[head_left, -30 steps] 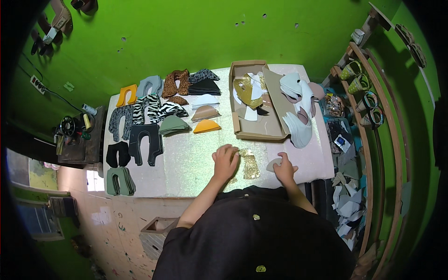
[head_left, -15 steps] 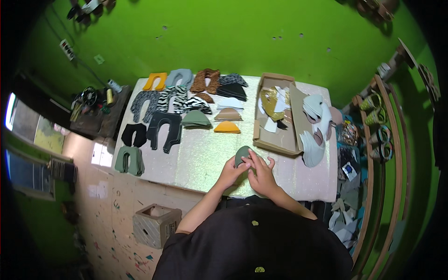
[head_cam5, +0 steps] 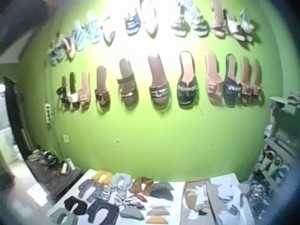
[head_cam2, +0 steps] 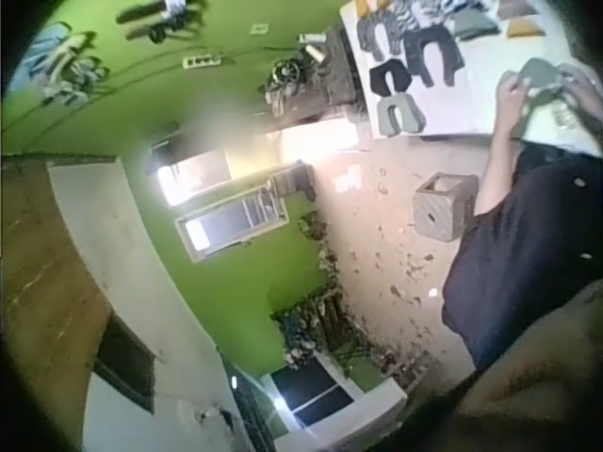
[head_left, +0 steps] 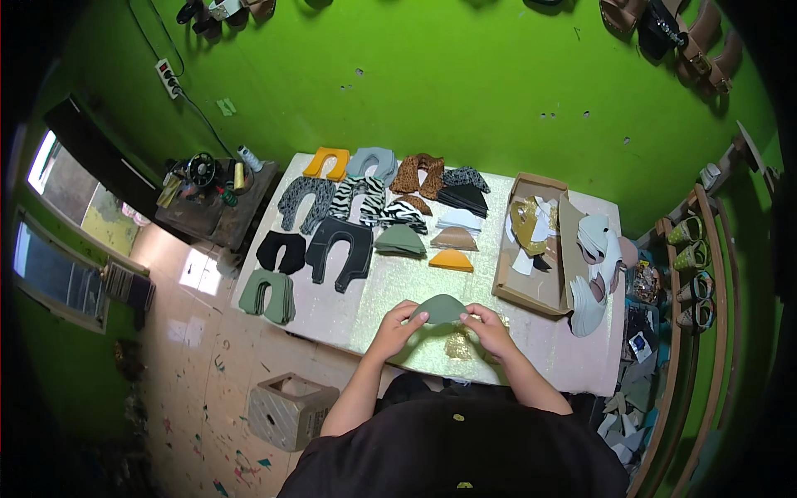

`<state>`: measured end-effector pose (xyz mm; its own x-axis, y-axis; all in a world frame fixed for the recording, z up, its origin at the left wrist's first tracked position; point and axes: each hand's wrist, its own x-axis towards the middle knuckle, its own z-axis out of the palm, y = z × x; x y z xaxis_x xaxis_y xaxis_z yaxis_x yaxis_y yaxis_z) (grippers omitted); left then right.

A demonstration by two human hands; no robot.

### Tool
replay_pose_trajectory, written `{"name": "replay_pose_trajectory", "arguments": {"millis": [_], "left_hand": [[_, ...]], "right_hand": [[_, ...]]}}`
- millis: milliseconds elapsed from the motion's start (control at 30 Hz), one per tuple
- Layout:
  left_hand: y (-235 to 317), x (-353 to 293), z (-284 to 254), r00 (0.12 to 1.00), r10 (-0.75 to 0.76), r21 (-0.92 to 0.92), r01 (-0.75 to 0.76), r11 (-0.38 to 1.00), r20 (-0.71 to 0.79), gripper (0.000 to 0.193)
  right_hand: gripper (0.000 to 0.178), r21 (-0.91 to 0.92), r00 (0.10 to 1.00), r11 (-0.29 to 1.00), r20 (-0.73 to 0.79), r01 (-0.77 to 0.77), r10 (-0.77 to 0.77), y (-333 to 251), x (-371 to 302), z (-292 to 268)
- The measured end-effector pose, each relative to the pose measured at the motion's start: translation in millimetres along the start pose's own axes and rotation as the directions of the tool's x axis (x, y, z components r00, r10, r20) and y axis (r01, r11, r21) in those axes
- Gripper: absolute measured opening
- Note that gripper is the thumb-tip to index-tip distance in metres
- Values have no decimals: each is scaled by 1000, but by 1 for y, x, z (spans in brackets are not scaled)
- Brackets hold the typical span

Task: The recorder is shown organizing and inspecting various cut pieces of shoe material on a table, placing some into a cardboard box.

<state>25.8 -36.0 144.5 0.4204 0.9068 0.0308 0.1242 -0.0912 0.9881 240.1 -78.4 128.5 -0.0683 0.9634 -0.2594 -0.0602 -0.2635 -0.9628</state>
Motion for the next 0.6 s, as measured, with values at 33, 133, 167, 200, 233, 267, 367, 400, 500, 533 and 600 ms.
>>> {"name": "replay_pose_trajectory", "arguments": {"millis": [33, 133, 167, 200, 233, 267, 367, 400, 500, 533, 600], "left_hand": [[-1, 6, -11, 1000, 13, -5, -13, 1000, 11, 25], [-5, 23, -44, 996, -38, 200, 53, 978, -78, 28], [-7, 33, -57, 997, -23, 198, 36, 980, -68, 28], [-8, 46, -71, 997, -59, 325, 71, 943, -47, 30], [-11, 60, -83, 995, -96, 449, 101, 888, -34, 31], [-20, 75, -94, 998, -46, 523, 59, 850, -38, 29], [-38, 115, -113, 999, 8, 604, 25, 797, -52, 29], [-47, 126, -116, 999, 17, 607, 10, 795, -38, 29], [-64, 147, -124, 995, -12, 694, 75, 716, -96, 30], [-67, 153, -127, 990, -91, 673, 141, 726, -109, 28], [-67, 161, -127, 975, -189, 658, 221, 720, -120, 25]], "right_hand": [[18, 15, 1000, 1000, -16, -23, 23, -3, 3, 5], [16, -4, 991, 1000, -136, 2, -2, -3, 28, 27], [17, -9, 985, 1000, -170, -2, 1, 2, 42, 32], [19, -31, 983, 999, -184, -12, 6, 6, 57, 35], [19, -35, 980, 999, -198, 3, -10, 10, 74, 39], [21, -120, 974, 992, -220, 33, -59, 16, 92, 44], [25, -284, 948, 955, -270, 86, -166, 39, 146, 51], [25, -340, 931, 940, -343, 2, -126, 49, 163, 51], [26, -418, 901, 894, -432, -161, -40, 37, 179, 64], [27, -502, 853, 848, -506, -170, -130, 39, 186, 68], [28, -572, 786, 797, -577, -195, -222, 39, 191, 73]]}}
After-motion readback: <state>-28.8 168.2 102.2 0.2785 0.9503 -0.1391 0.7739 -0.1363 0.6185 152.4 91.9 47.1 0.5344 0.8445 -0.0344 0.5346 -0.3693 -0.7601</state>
